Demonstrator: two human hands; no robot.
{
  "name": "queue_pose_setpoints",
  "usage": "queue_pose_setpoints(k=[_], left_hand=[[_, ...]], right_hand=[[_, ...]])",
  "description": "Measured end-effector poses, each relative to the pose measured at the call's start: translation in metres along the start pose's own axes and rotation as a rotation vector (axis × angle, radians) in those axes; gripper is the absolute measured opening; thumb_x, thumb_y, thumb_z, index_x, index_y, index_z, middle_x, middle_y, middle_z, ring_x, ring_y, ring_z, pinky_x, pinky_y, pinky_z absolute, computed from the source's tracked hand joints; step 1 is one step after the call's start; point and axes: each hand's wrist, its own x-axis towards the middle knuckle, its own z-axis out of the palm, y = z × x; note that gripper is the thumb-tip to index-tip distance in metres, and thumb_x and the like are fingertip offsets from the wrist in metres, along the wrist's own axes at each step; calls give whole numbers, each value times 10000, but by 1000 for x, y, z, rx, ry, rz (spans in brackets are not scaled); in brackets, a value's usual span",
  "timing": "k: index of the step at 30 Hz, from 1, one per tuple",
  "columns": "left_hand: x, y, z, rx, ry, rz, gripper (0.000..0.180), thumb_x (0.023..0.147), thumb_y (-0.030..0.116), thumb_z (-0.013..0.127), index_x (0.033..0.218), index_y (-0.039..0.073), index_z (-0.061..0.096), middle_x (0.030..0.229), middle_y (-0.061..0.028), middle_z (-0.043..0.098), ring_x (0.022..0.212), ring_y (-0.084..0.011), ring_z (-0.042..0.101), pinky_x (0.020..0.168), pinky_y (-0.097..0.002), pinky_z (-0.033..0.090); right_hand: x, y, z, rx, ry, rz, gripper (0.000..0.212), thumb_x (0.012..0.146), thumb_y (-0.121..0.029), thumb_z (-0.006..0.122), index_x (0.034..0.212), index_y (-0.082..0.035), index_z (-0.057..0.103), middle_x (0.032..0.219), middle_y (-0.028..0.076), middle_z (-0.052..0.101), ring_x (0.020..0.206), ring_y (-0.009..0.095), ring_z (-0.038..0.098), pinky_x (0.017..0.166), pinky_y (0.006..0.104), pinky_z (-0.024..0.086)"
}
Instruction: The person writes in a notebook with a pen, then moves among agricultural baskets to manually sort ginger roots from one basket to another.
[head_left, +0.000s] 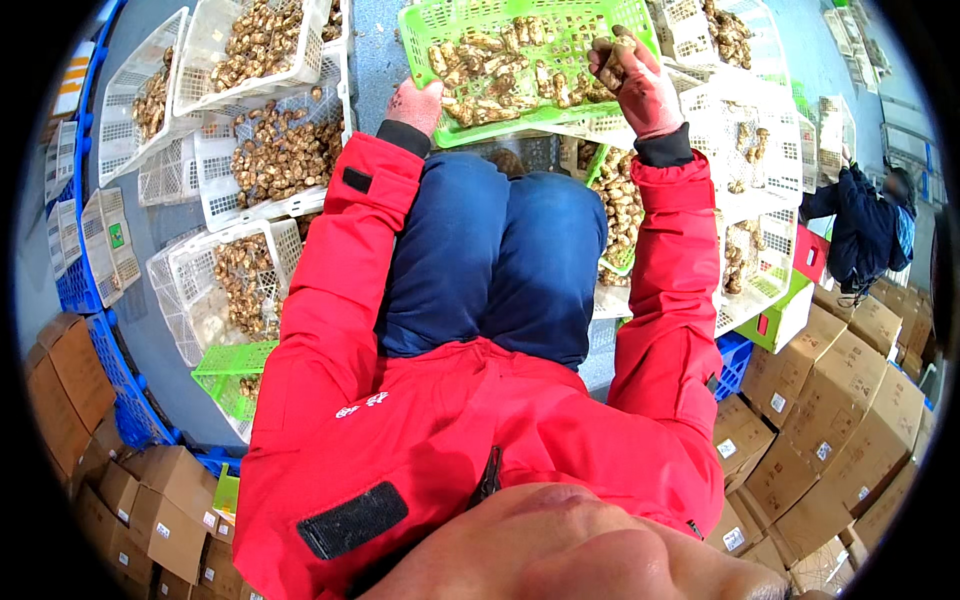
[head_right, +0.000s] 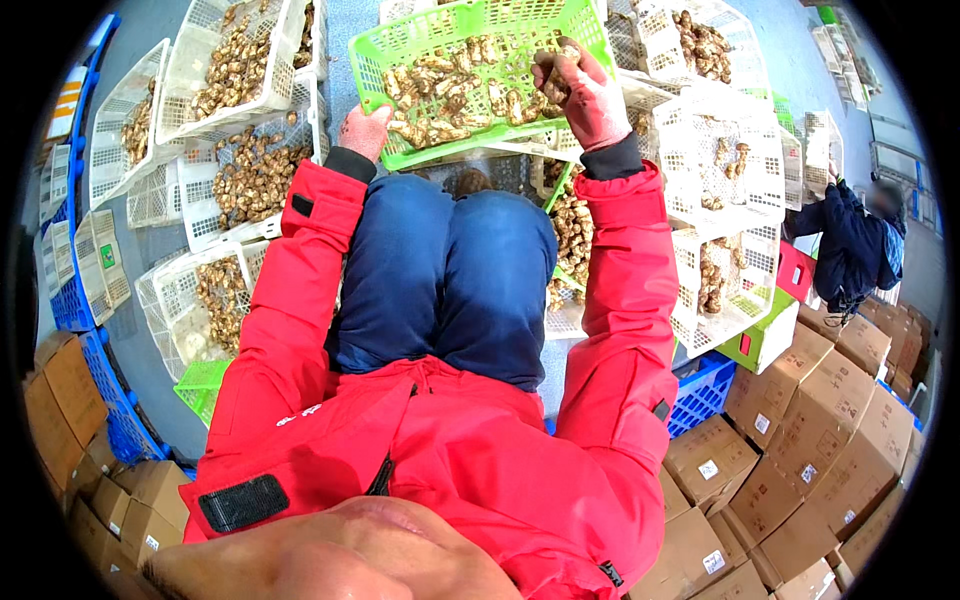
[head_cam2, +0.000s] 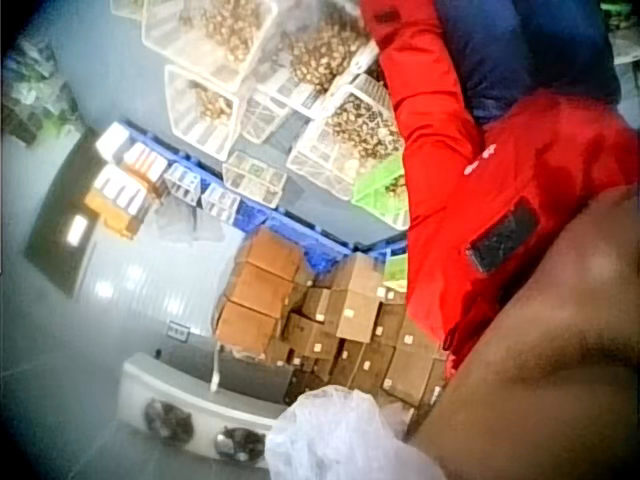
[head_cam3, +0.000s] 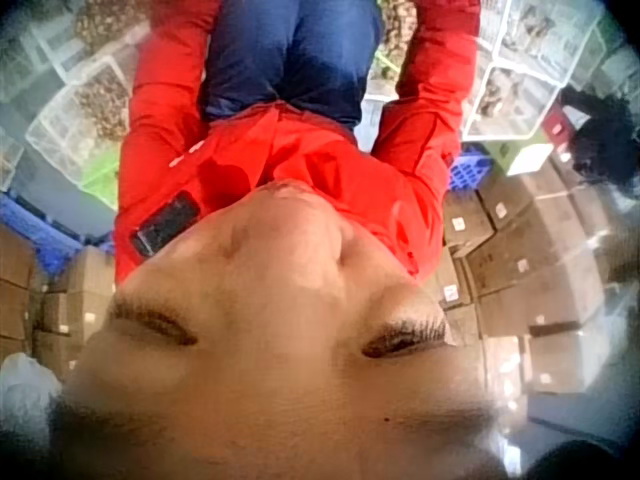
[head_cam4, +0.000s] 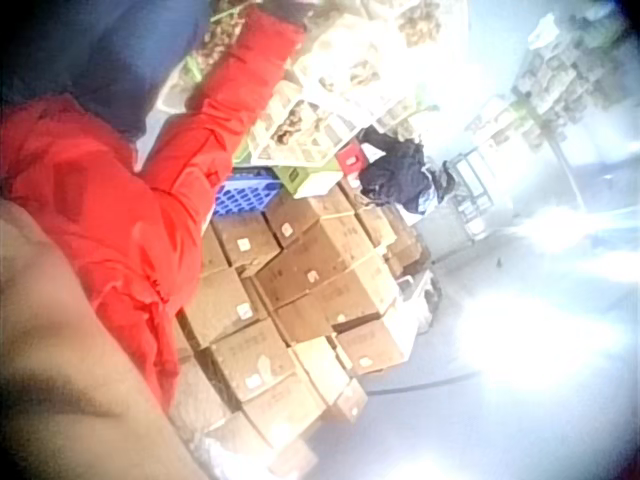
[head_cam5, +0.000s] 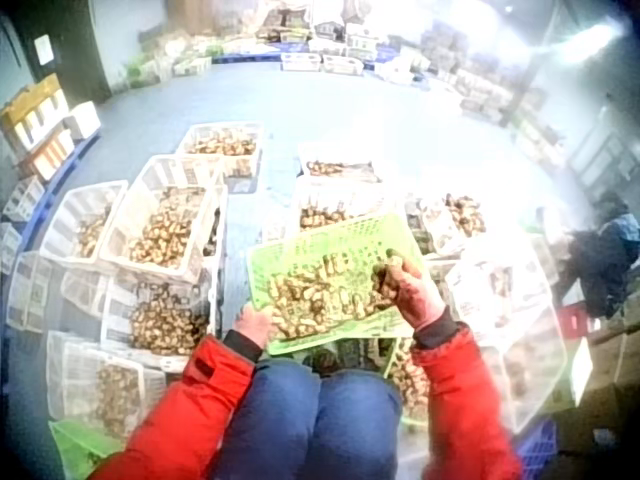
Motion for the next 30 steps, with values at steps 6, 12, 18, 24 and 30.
queue_pose_setpoints(k=[6,12,18,24,30], left_hand=[[-5,13,-3,140,-44,-44,239,781,230,505,888,40,602,767,-89,618,715,-204,581,655,-334,442],[0,6,0,195,8,-54,279,776,268,489,927,62,601,806,-122,626,769,-267,595,704,-362,445],[-1,13,10,310,10,-158,293,763,277,504,937,60,595,869,-180,617,840,-343,577,756,-404,442],[3,7,6,146,6,-102,319,764,325,519,940,75,608,784,-119,627,744,-248,596,673,-363,446],[3,15,2,228,-9,-109,375,815,395,491,985,82,607,827,-109,643,787,-249,611,710,-345,453]], right_hand=[[0,-1,2,-71,-9,18,351,879,-118,466,1175,57,397,917,137,596,757,147,560,650,207,417],[7,14,6,116,20,14,349,883,-153,483,1185,10,420,928,132,569,810,201,564,730,274,452],[-16,-4,-14,-51,97,30,388,858,-155,507,1177,45,412,828,107,565,695,166,562,568,217,402],[-22,-14,-33,110,189,87,379,853,-162,524,1175,9,422,887,134,573,703,207,566,609,261,453],[-9,-4,-32,124,206,80,336,865,-149,525,1159,-15,431,946,143,557,832,234,552,724,307,468]])
